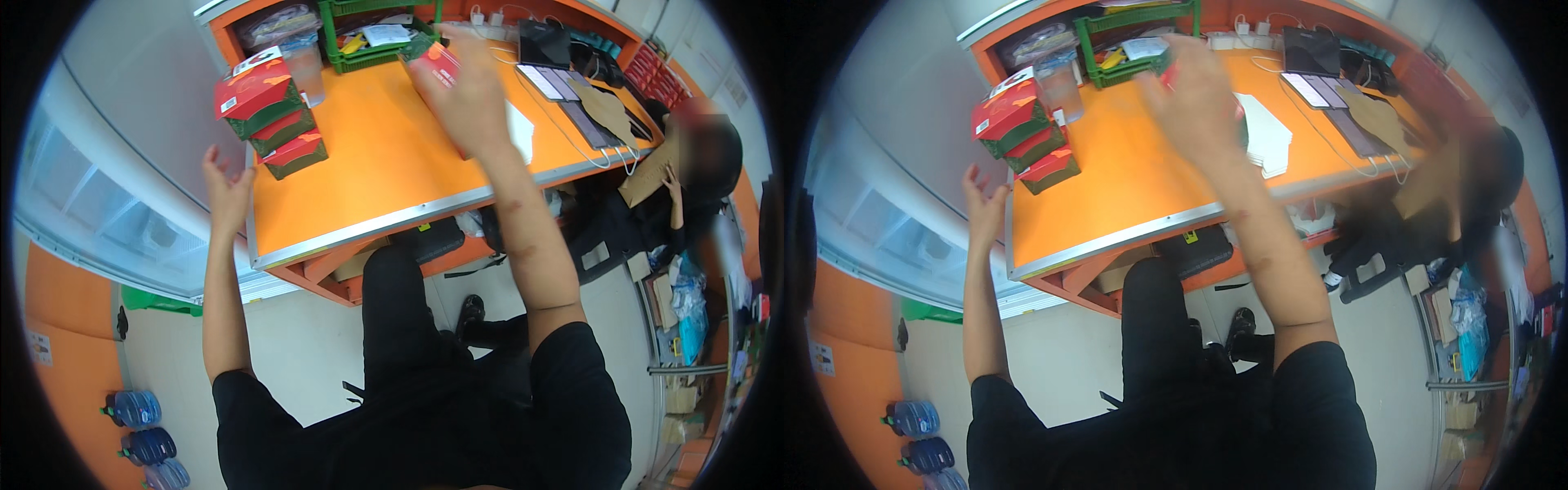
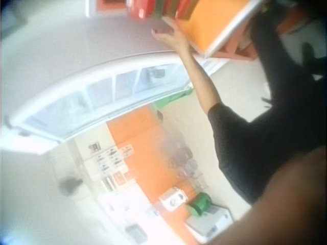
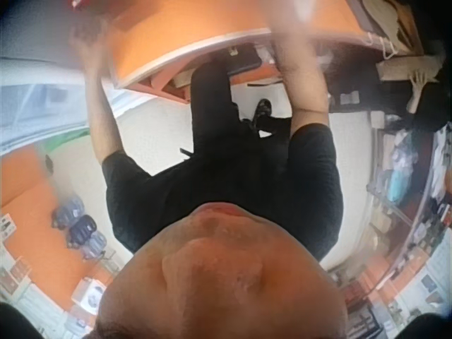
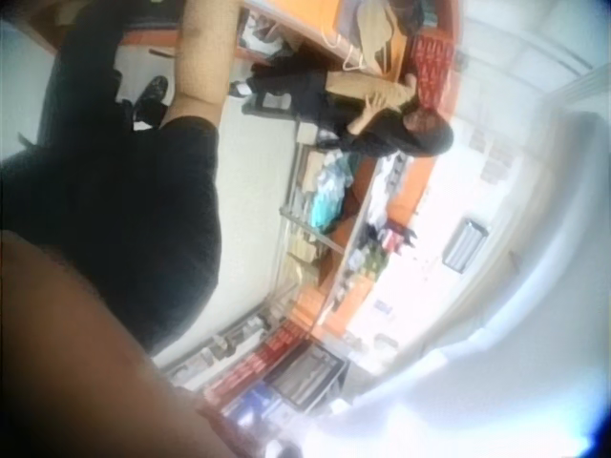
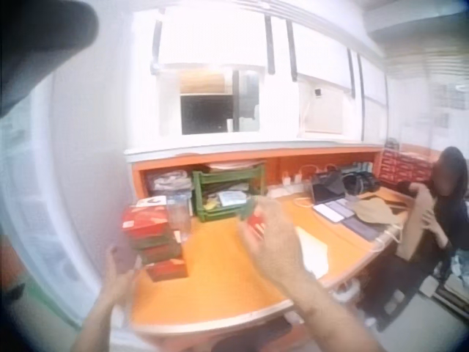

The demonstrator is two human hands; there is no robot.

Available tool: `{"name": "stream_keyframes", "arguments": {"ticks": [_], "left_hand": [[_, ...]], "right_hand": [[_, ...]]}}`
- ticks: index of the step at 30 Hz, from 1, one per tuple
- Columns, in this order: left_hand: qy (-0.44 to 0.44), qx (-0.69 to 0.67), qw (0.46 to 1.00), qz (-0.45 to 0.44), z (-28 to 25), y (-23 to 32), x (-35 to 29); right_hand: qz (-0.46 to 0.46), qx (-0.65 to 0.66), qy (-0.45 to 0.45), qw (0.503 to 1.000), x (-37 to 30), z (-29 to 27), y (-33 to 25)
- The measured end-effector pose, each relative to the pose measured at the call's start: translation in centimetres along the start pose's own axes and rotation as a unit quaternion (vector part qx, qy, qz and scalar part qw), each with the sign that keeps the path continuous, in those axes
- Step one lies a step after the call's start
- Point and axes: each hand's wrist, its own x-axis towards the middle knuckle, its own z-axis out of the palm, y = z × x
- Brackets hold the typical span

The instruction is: The person assembles small red and green cardboard boxes by hand. They unfold the flat-packed boxes, fold the flaps to form the structure, and place the finished boxes on an orange counter. The process is repeated for multiple units throughout the clip.

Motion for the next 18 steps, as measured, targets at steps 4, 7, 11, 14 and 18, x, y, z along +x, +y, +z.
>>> {"name": "stream_keyframes", "arguments": {"ticks": [4,7,11,14,18], "left_hand": [[0.111,-0.026,0.993,0.021,-0.6,4.4,1.3],[0.180,-0.048,0.981,0.045,-0.5,7.6,2.3],[0.198,-0.118,0.968,0.104,1.3,12.5,1.2],[0.116,-0.227,0.947,0.193,3.6,15.3,-0.5],[-0.035,-0.186,0.956,0.223,6.6,18.8,-3.0]], "right_hand": [[0.272,0.086,-0.097,0.954,-1.5,-5.4,10.0],[0.402,0.200,-0.214,0.867,-1.9,-6.3,12.4],[0.446,0.330,-0.303,0.774,-1.8,-4.8,14.2],[0.440,0.350,-0.307,0.768,-1.3,-4.6,14.2],[0.432,0.326,-0.297,0.787,-0.5,-3.3,14.1]]}}
